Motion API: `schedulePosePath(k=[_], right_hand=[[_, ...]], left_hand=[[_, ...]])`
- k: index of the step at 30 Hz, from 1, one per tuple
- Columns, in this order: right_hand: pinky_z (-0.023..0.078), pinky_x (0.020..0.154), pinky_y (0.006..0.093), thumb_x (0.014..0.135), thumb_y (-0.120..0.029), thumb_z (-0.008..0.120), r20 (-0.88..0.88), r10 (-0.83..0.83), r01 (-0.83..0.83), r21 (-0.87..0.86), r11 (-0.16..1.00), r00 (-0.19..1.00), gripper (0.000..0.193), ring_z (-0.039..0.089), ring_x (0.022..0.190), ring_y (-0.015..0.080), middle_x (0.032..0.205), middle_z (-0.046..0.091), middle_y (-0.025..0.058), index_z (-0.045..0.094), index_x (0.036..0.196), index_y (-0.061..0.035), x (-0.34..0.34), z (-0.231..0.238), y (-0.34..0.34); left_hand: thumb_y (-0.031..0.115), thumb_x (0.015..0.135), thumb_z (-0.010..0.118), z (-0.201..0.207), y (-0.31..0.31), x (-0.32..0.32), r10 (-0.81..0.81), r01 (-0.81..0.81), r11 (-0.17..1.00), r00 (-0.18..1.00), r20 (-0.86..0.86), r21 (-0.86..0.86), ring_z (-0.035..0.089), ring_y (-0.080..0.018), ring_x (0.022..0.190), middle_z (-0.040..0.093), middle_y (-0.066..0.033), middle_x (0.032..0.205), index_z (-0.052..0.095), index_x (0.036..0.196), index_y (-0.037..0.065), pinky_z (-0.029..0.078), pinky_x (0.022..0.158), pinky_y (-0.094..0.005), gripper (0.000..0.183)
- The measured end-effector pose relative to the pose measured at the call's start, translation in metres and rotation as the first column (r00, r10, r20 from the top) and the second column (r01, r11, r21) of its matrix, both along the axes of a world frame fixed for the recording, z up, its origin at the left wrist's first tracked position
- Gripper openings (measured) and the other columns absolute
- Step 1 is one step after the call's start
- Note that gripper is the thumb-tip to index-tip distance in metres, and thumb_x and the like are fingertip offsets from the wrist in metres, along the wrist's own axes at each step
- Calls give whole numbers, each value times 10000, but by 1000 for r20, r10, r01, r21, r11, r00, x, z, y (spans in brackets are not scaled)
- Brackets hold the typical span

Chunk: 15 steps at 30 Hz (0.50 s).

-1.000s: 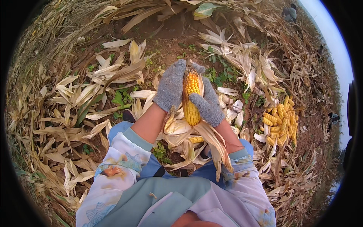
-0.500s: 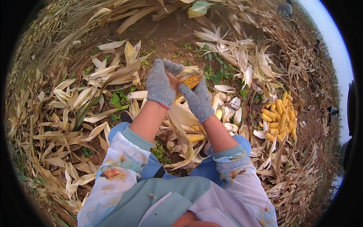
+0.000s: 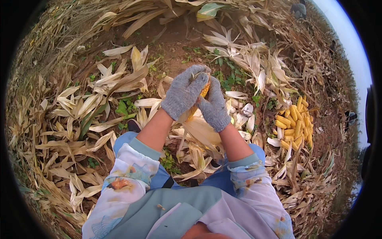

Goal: The person sits on the ground in a cornfield and repeatedly shucks corn cobs by hand, removing the husks and placing the cleaned cobs into a growing pile nearby.

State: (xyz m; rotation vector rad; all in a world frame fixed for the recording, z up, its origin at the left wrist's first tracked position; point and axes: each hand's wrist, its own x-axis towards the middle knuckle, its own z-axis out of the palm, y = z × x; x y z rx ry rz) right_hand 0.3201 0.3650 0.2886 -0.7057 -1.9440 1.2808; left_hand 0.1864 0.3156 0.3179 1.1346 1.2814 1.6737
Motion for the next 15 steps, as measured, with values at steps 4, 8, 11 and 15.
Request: schedulePosePath(k=[4, 8, 11, 15], right_hand=[[452, 1009, 359, 864, -175, 713, -39, -13, 7, -136, 991, 999, 651, 549, 1174, 242, 1280, 514, 161, 365, 1381, 14, 0, 9, -5], [448, 1014, 348, 879, -184, 721, -44, -63, 57, -136, 989, 997, 640, 544, 1161, 232, 1272, 508, 162, 361, 1367, 21, -3, 11, -9], [446, 1009, 346, 900, -212, 712, -130, -100, 80, -153, 985, 986, 618, 548, 1145, 229, 1265, 511, 164, 375, 1360, 25, -11, 8, -12], [440, 998, 342, 933, -260, 679, -32, -146, 145, -34, 989, 989, 573, 545, 1142, 223, 1249, 526, 159, 413, 1352, 27, -10, 11, -14]], left_hand=[[175, 1013, 561, 5, 2, 3, 79, -79, 997, 981, 177, -11, 624, -104, 938, 690, -58, 1035, 651, 1130, 8, 516, 836, -273, 223], [202, 1026, 536, -1, 7, 8, 289, -294, 955, 872, 394, -49, 633, -135, 896, 682, -60, 983, 652, 1051, 15, 524, 819, -289, 221], [225, 1037, 508, 0, 11, 8, 415, -436, 893, 710, 569, -106, 638, -167, 875, 674, -73, 956, 644, 991, 39, 530, 815, -308, 234], [237, 1024, 509, -1, 16, 1, 450, -494, 855, 554, 701, -158, 610, -179, 799, 640, -65, 881, 626, 937, 59, 522, 752, -317, 230]])
